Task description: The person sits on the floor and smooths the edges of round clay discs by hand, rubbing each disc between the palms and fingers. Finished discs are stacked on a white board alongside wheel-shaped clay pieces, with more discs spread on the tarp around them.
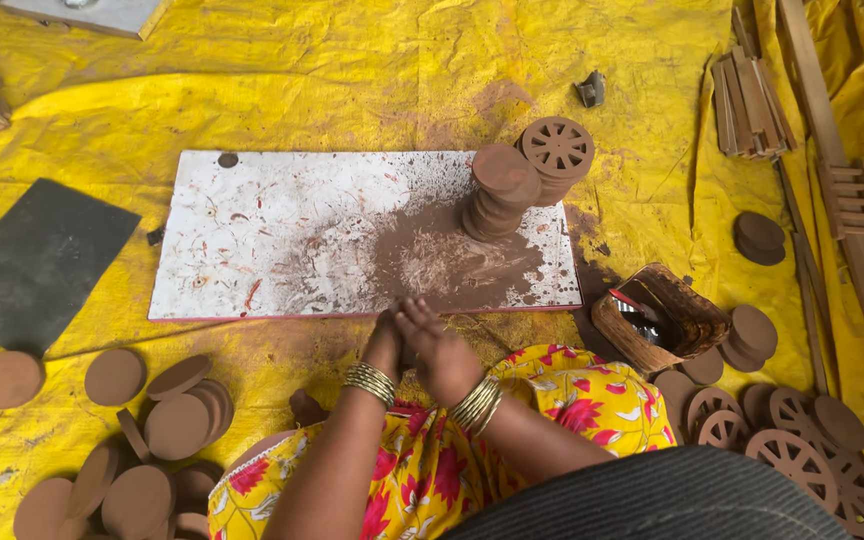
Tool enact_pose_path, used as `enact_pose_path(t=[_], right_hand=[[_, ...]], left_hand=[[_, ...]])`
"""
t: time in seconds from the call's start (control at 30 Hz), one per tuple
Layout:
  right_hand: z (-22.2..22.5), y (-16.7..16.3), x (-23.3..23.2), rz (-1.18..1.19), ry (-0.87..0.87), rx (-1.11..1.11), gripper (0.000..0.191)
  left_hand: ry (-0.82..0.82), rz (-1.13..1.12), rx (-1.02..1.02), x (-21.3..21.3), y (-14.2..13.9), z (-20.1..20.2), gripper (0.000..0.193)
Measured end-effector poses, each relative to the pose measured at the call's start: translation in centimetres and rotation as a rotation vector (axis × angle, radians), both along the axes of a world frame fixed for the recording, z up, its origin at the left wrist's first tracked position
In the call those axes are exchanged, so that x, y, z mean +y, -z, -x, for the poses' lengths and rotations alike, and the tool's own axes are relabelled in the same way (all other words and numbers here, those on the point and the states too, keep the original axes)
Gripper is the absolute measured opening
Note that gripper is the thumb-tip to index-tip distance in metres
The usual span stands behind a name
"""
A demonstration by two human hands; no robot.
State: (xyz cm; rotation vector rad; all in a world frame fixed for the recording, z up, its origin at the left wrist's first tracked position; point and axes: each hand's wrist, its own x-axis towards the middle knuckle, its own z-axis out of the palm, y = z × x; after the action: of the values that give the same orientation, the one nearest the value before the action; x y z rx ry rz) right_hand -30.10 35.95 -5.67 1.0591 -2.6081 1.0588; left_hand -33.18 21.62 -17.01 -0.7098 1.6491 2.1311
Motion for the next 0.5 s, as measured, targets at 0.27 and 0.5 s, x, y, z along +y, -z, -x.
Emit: enact_pose_path(t=[0.27,0.5], right_hand=[[-2.5,-3.8,-1.1,0.125,-0.068,0.081,0.062],[-2.1,-4.5,-0.2,0.143,-0.081,-0.146,0.058]], left_hand=[[0.017,0.083,0.218,-1.9,-0.7,-1.4,0.024],[0.42,0.555,0.528,-0.4,-4.3,-2.4,0.032]])
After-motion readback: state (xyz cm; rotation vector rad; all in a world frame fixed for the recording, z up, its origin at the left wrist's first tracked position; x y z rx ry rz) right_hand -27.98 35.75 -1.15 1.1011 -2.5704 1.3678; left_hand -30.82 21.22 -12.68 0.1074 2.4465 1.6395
